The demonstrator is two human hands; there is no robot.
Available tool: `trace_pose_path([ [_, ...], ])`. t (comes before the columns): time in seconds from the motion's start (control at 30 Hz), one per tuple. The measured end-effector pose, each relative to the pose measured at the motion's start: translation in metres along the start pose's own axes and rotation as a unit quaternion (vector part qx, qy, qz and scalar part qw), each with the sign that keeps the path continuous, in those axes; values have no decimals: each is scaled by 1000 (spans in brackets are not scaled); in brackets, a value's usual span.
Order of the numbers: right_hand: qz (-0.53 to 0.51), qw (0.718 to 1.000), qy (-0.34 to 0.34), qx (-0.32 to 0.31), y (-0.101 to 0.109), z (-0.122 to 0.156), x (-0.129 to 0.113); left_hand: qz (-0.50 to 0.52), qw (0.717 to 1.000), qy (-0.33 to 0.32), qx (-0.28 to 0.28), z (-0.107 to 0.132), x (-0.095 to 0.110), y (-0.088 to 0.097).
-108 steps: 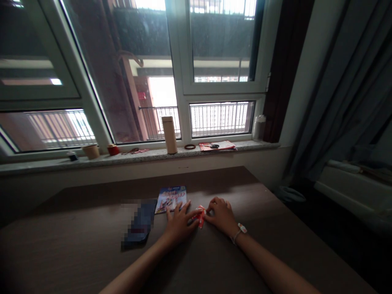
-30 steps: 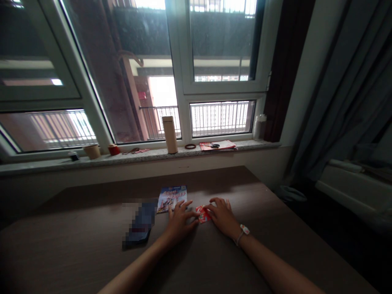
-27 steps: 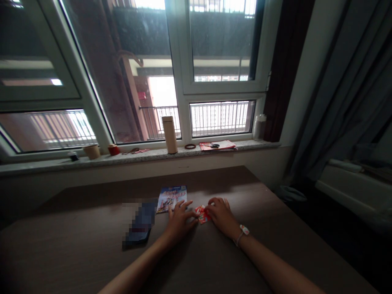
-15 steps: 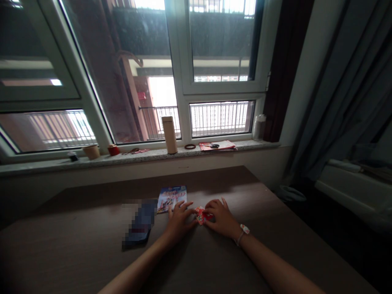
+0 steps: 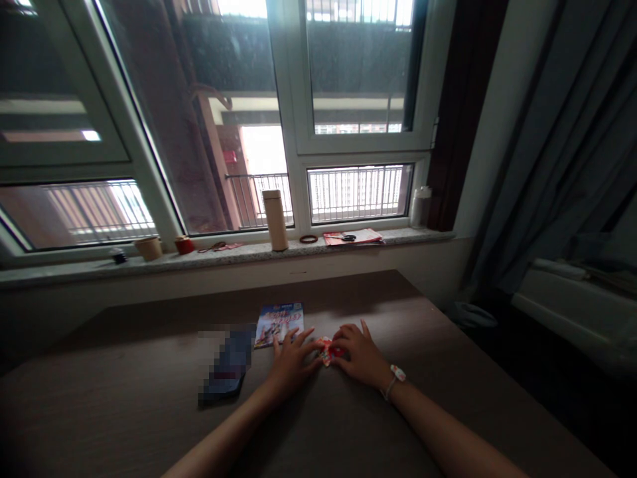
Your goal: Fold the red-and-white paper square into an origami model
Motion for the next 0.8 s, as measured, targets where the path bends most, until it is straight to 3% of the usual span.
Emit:
trace_pose_path([
  [0.3,37,992,-103,64,-2,-2,28,52,996,-71,-19,3,3,-3],
  [0.43,48,985,-131,97,1,-1,28,46,995,-83,-14,4,7,-2],
  [0.8,58,982,-155,90,1,-3,28,65,994,-85,-34,3,9,-3],
])
Point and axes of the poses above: each hand's wrist, its own z-axis away from the middle knuckle, its own y-axis out of the back of the hand, x = y × z, the point moved 6 cm from there along -z, towards the middle knuckle, and after that the axes turned 5 degrees about z, right-handed, at the moved point
